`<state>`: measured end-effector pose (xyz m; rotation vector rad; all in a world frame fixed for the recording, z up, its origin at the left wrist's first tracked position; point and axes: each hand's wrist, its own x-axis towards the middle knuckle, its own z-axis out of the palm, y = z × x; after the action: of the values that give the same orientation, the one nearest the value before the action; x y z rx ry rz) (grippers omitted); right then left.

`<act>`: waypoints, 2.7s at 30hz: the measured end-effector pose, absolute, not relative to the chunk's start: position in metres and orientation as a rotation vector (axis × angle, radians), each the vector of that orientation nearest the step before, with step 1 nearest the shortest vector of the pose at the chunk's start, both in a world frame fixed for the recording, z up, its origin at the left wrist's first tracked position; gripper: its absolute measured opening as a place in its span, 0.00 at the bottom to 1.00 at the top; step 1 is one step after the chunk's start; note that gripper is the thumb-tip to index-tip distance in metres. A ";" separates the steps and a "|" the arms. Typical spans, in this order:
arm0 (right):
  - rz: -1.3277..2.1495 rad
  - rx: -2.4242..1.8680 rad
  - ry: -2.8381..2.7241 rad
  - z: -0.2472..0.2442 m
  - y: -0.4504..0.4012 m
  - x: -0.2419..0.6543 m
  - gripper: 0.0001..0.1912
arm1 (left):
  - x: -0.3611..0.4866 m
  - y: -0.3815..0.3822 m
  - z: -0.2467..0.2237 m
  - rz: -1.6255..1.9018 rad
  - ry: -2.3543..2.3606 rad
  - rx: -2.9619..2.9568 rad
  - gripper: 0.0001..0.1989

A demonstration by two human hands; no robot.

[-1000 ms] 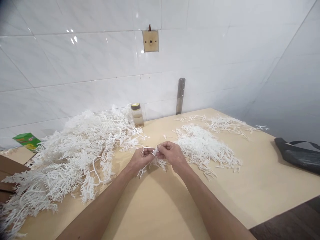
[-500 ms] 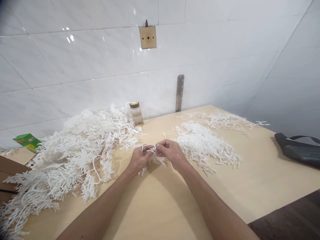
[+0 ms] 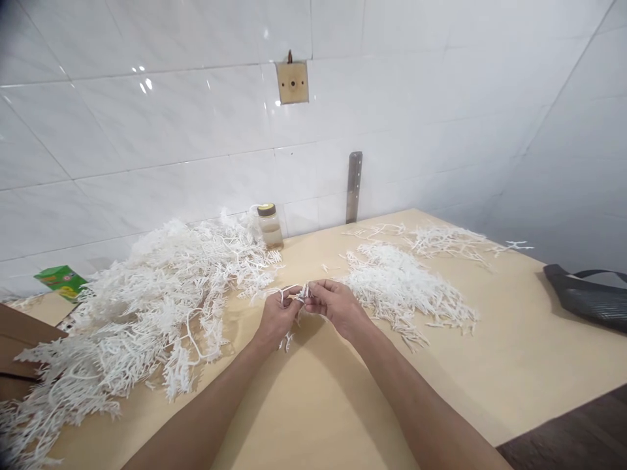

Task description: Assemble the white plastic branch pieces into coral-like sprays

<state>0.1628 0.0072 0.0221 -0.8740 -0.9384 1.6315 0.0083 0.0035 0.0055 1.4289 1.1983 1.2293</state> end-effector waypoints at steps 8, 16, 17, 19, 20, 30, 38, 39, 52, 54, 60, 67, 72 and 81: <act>1.490 -0.956 -1.054 0.026 0.005 0.162 0.20 | 0.011 0.002 0.008 1.285 1.180 1.437 0.12; 1.309 -1.056 -1.217 0.020 0.007 0.162 0.18 | 0.011 0.001 0.019 1.280 1.187 1.419 0.06; 1.295 -1.066 -1.233 0.019 0.008 0.162 0.17 | 0.010 0.002 0.019 1.273 1.196 1.417 0.05; 1.276 -1.078 -1.244 0.018 0.008 0.163 0.16 | 0.008 0.005 0.016 1.268 1.195 1.410 0.05; 1.268 -1.083 -1.246 0.017 0.009 0.163 0.15 | 0.007 0.007 0.015 1.272 1.185 1.401 0.06; 1.246 -1.130 -1.268 0.017 0.006 0.156 0.15 | 0.004 0.005 0.022 1.181 1.013 1.025 0.11; 0.839 -1.359 -1.455 0.022 0.002 0.158 0.11 | 0.007 0.000 0.027 1.072 0.998 0.965 0.18; 0.729 -1.363 -1.517 0.021 0.002 0.159 0.10 | 0.008 -0.001 0.027 1.061 0.989 0.983 0.18; 0.080 -1.244 -1.916 0.008 0.004 0.157 0.09 | -0.005 0.014 -0.003 1.132 1.150 1.388 0.12; 0.037 -1.271 -1.909 0.004 0.007 0.158 0.08 | -0.005 0.014 -0.005 1.116 1.127 1.389 0.12; -0.075 -1.569 -1.626 -0.005 0.028 0.188 0.07 | -0.002 0.011 -0.007 1.144 1.112 1.332 0.14; 0.232 -1.524 -1.588 0.014 0.017 0.190 0.12 | 0.000 0.013 -0.007 1.114 1.098 1.293 0.16; 0.789 -1.504 -1.561 0.026 0.004 0.167 0.10 | 0.003 0.010 -0.005 1.159 1.103 1.313 0.13; 0.937 -1.484 -1.551 0.024 0.004 0.162 0.07 | 0.005 0.009 -0.006 1.165 1.166 1.419 0.11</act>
<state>0.1620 0.0043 0.0237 -1.4843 -1.5512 0.9373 0.0047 0.0092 -0.0055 1.4192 1.1661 1.1649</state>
